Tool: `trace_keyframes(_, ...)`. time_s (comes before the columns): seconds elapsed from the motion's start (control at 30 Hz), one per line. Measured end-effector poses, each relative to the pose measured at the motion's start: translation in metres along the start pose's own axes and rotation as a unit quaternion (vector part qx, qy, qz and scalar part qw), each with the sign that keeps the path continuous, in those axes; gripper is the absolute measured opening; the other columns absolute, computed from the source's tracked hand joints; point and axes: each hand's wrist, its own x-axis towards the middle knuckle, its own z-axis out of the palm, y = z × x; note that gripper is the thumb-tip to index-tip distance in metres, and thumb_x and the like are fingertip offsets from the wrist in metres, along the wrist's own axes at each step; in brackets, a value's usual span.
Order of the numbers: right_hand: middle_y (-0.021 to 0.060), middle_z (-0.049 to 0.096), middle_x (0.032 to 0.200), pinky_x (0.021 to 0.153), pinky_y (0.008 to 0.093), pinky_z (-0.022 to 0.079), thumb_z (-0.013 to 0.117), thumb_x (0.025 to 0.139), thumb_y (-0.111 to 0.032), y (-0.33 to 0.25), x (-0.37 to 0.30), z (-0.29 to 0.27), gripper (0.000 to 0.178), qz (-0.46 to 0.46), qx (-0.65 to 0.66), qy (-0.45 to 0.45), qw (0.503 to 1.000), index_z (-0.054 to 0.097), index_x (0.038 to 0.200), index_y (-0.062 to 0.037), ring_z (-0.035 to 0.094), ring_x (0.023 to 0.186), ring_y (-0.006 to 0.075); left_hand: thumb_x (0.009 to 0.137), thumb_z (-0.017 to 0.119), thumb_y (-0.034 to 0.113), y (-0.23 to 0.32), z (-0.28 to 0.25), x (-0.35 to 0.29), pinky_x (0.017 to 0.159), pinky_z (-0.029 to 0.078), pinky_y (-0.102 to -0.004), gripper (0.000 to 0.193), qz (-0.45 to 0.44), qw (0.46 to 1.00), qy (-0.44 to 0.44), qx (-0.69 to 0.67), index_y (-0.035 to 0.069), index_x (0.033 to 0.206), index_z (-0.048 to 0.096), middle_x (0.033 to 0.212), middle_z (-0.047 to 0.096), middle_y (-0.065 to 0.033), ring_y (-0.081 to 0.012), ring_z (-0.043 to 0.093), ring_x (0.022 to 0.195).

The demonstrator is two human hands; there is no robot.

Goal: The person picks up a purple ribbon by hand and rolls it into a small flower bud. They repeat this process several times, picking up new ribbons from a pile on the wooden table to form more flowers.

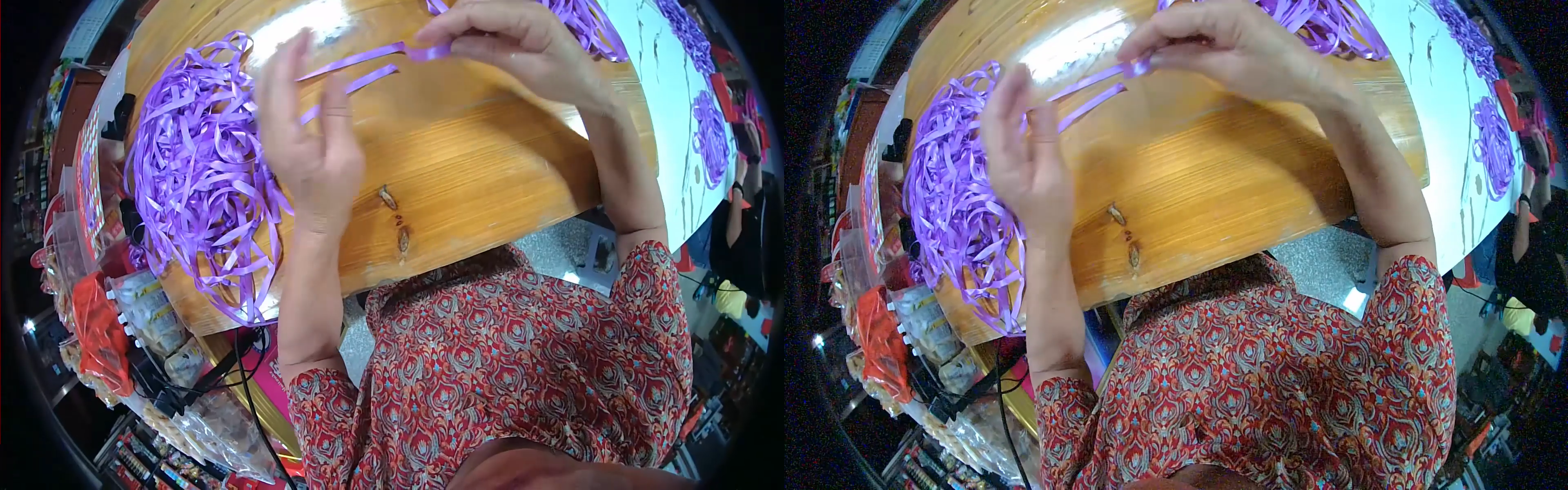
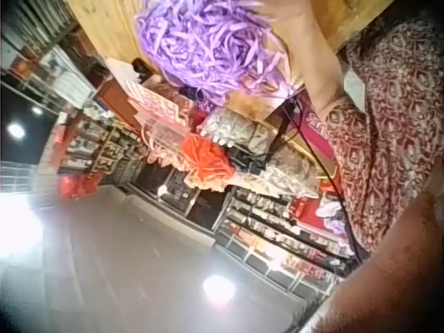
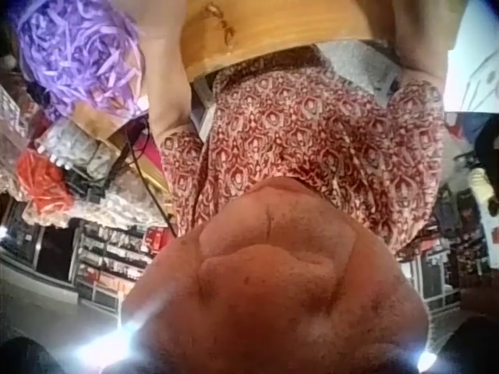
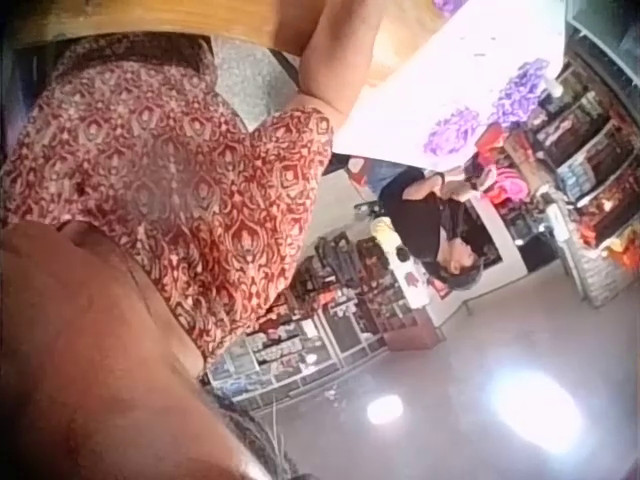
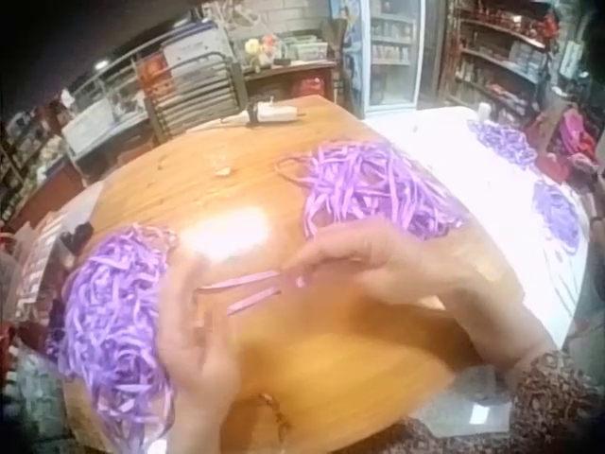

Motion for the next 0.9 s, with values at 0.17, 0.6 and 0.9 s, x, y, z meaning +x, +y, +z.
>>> trace_keyframes(0.17, 0.0062, 0.067, 0.091, 0.074, 0.0262, 0.050, 0.063, 0.078, -0.001, -0.005, -0.005, 0.021, 0.020, -0.024, -0.136, 0.034, 0.990, 0.064, 0.098, -0.0022, 0.064, 0.087, 0.0167, 0.087, 0.055, 0.003, 0.020, 0.012, -0.009, 0.084, 0.044, -0.0252, 0.032, -0.224, 0.847, -0.120, -0.466, -0.002, 0.118, 0.050, 0.106, 0.058, -0.0075, -0.0146, 0.056, 0.097)
trace_keyframes(0.6, 0.0060, 0.057, 0.075, 0.064, 0.0351, 0.047, 0.066, 0.073, -0.015, 0.023, -0.015, 0.021, 0.011, -0.132, -0.268, 0.084, 0.951, 0.062, 0.080, -0.0069, 0.057, 0.073, 0.0242, 0.088, 0.053, 0.003, 0.018, -0.001, -0.006, 0.063, 0.039, -0.0203, 0.011, -0.246, 0.921, -0.152, -0.263, -0.002, 0.095, 0.061, 0.081, 0.055, -0.0021, -0.0090, 0.048, 0.071)
trace_keyframes(0.9, 0.0033, 0.047, 0.065, 0.062, 0.0362, 0.040, 0.059, 0.069, -0.019, 0.013, -0.015, 0.030, 0.013, -0.207, -0.325, 0.110, 0.916, 0.052, 0.068, -0.0084, 0.051, 0.068, 0.0223, 0.092, 0.050, 0.008, 0.028, 0.001, -0.009, 0.070, 0.044, -0.0210, 0.019, -0.397, 0.772, -0.194, -0.457, -0.004, 0.106, 0.055, 0.082, 0.056, -0.0031, -0.0101, 0.053, 0.075)
